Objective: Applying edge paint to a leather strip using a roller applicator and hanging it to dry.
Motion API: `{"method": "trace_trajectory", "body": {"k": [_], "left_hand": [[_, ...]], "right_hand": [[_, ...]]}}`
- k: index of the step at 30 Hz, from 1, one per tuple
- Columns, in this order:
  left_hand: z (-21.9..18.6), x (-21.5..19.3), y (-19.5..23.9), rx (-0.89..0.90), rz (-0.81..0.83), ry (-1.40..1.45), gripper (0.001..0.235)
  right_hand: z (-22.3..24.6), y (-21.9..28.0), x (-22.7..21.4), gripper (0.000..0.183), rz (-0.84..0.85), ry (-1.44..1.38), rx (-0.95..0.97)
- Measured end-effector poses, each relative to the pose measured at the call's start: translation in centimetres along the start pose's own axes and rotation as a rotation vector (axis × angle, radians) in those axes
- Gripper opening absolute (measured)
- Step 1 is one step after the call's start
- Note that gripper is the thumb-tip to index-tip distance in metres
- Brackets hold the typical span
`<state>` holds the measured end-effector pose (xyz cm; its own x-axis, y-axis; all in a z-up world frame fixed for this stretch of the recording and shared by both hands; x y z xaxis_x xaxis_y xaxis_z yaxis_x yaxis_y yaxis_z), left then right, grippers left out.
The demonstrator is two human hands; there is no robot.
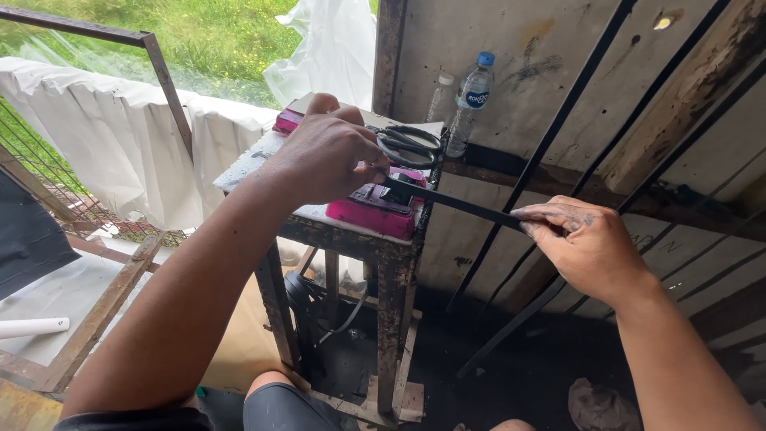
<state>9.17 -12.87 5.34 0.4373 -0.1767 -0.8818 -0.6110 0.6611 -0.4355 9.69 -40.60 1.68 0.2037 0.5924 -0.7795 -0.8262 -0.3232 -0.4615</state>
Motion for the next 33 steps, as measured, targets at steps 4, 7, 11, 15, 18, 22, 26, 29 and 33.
{"method": "trace_trajectory", "body": {"k": [4, 7, 11, 15, 18, 22, 26, 29, 33], "left_hand": [[-1.1, 0.1, -0.7, 0.052, -0.029, 0.004, 0.016], [-1.6, 0.4, -1.2, 0.064, -0.021, 0.000, 0.015], [-2.2, 0.6, -1.9, 0.066, -0.011, 0.022, 0.017], [-2.6, 0.8, -2.5, 0.019, 0.073, 0.089, 0.020], [-2.8, 0.6, -3.0, 0.019, 0.074, 0.116, 0.016], [-3.7, 0.1, -3.8, 0.020, 0.077, 0.123, 0.021], [-4.6, 0.3, -4.8, 0.015, 0.105, 0.107, 0.026], [-5.2, 0.5, -5.3, 0.017, 0.109, 0.110, 0.029], [-6.4, -1.2, -4.8, 0.070, -0.002, 0.163, 0.019]], "right_hand": [[-0.9, 0.6, -0.7, 0.018, -0.026, -0.028, 0.006], [-1.3, 1.0, -1.1, 0.017, -0.038, -0.031, -0.009], [-2.5, 0.9, -1.1, 0.019, 0.043, -0.032, 0.230], [-3.9, 1.3, -0.5, 0.026, 0.230, -0.141, 0.549], [-4.9, 1.0, -0.1, 0.024, 0.234, -0.271, 0.527], [-5.8, 0.7, 0.8, 0.029, 0.274, -0.492, 0.534], [-5.2, -0.4, 1.5, 0.037, 0.313, -0.442, 0.415], [-3.1, -1.0, 1.8, 0.035, 0.339, -0.418, 0.362], [2.0, -1.4, 0.5, 0.020, 0.219, -0.357, 0.091]]}}
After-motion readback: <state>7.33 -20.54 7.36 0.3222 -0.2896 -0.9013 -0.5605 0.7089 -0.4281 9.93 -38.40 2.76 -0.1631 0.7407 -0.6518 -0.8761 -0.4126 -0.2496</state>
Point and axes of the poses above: each hand's wrist, its own y-axis away from the middle knuckle, its own x-axis out of the palm, z = x × y, the point moved 9 cm from there along -y, towards the middle knuckle, and after that the axes turned 10 degrees about x, right-handed, at the moved point
